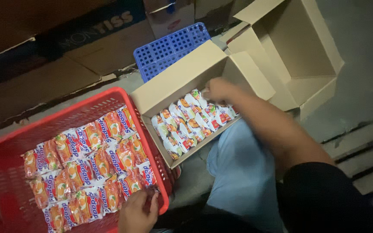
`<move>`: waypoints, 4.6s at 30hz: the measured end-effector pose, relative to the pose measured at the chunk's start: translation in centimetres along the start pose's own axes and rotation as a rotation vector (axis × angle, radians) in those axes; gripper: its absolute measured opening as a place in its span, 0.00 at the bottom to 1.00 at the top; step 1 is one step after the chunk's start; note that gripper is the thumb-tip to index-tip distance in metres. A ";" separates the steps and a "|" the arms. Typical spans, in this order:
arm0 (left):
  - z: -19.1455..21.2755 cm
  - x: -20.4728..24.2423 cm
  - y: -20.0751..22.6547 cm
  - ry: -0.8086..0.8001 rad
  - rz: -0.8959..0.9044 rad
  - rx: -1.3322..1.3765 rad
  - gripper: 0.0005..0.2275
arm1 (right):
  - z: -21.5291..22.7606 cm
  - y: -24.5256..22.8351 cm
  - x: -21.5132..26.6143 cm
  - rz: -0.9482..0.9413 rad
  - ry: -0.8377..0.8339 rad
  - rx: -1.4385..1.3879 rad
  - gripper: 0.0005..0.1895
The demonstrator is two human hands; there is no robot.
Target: The person transfers small snack packets from a cardboard box into a red plastic basket, arranging them in neat rows. The person handles the packets by hand and places them one at a time into the basket.
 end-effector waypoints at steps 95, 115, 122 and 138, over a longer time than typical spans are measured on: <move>4.1 3.3 -45.9 -0.269 0.764 0.021 0.28 | -14.2 -32.7 21.9 0.840 0.281 0.358 0.14; 9.3 3.8 -35.5 -0.358 0.750 0.016 0.33 | -14.0 -32.5 22.0 0.850 0.254 0.326 0.14; 12.2 -0.7 -27.2 -0.354 0.489 -0.156 0.24 | -14.3 -32.7 22.1 0.816 0.255 0.370 0.15; 1.5 -5.4 -18.8 -0.562 -0.038 -0.361 0.32 | -14.2 -32.6 21.8 0.798 0.233 0.353 0.15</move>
Point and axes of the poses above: each hand's wrist, its own x-axis away from the middle knuckle, its own z-axis out of the back of the hand, y = z × x, the point moved 7 cm from there along -x, towards the middle knuckle, and after that the axes turned 7 degrees about -y, right-handed, at the moved point
